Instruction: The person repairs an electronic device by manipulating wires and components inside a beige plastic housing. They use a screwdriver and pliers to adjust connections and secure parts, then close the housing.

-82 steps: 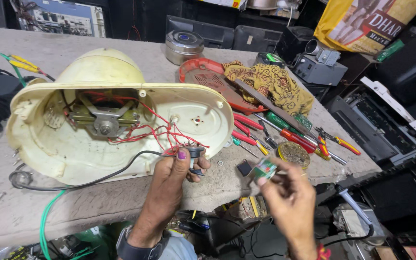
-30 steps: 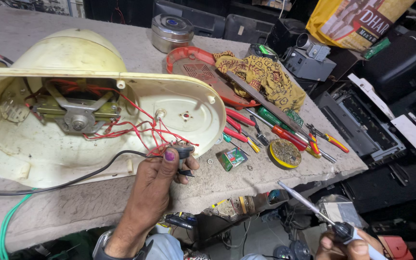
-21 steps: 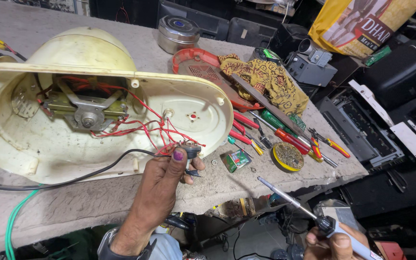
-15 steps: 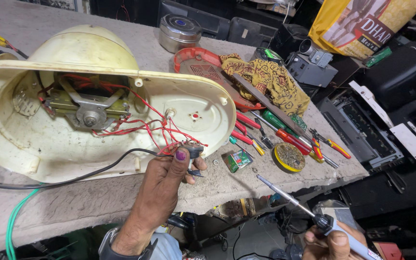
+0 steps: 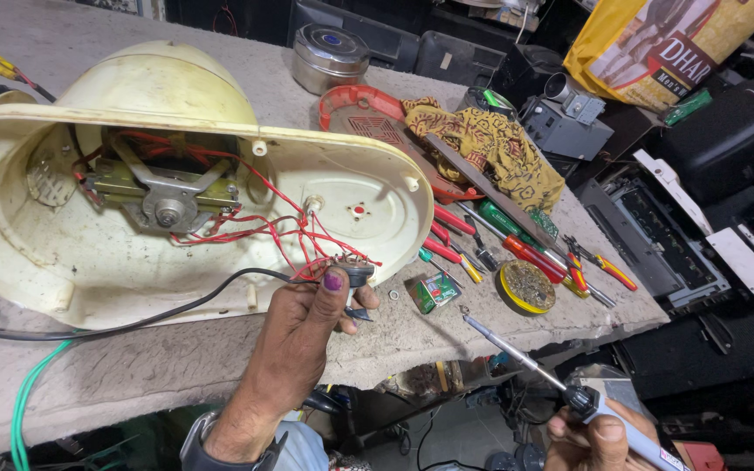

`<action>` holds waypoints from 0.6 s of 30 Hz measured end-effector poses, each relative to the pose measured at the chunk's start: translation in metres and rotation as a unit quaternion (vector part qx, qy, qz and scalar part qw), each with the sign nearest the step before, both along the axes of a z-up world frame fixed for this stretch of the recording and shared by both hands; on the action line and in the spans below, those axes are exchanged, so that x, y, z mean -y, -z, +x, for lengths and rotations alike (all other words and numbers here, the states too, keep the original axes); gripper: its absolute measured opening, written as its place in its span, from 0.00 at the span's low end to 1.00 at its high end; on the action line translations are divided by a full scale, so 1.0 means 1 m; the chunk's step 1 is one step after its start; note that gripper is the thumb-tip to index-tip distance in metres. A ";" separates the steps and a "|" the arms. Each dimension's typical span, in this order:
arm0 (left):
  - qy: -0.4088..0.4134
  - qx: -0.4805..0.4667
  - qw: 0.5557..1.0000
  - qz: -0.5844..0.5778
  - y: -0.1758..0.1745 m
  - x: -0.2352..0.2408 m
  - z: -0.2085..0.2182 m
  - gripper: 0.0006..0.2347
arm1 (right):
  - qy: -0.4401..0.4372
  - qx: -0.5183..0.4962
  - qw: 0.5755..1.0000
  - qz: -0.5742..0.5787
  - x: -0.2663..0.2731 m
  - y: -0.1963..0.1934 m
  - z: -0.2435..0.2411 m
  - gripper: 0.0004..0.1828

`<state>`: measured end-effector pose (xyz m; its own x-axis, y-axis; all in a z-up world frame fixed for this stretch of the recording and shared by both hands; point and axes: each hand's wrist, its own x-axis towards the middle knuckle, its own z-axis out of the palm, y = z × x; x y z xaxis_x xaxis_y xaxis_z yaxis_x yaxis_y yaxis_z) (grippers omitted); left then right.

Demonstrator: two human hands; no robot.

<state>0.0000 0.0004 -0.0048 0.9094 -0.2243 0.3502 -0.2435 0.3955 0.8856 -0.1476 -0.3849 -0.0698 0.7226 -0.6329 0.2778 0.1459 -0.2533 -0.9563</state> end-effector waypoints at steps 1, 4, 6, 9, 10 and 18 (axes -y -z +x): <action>0.001 -0.003 1.000 -0.002 0.000 0.000 0.000 0.26 | -0.017 0.016 1.000 -0.003 0.000 0.001 0.001 0.44; 0.000 -0.001 1.000 0.000 0.001 0.000 0.000 0.26 | -0.037 0.088 0.995 0.002 -0.001 0.008 0.004 0.42; -0.002 0.000 1.000 0.002 0.001 0.001 0.001 0.26 | -0.006 0.163 0.986 0.024 -0.004 0.013 0.006 0.40; -0.001 -0.003 1.000 0.000 0.002 0.001 0.001 0.25 | -0.053 0.151 0.987 0.025 -0.007 0.014 0.004 0.40; 0.001 -0.002 1.000 -0.003 0.002 0.001 0.000 0.25 | -0.045 0.150 0.987 0.020 -0.009 0.013 0.003 0.39; 0.001 -0.006 1.000 -0.004 0.003 0.001 0.001 0.25 | -0.041 0.170 0.984 0.027 -0.010 0.018 0.006 0.39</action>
<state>0.0011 -0.0004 -0.0082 0.9134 -0.2234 0.3402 -0.2313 0.4027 0.8856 -0.1417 -0.3745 -0.0876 0.6428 -0.5968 0.4802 0.4781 -0.1771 -0.8602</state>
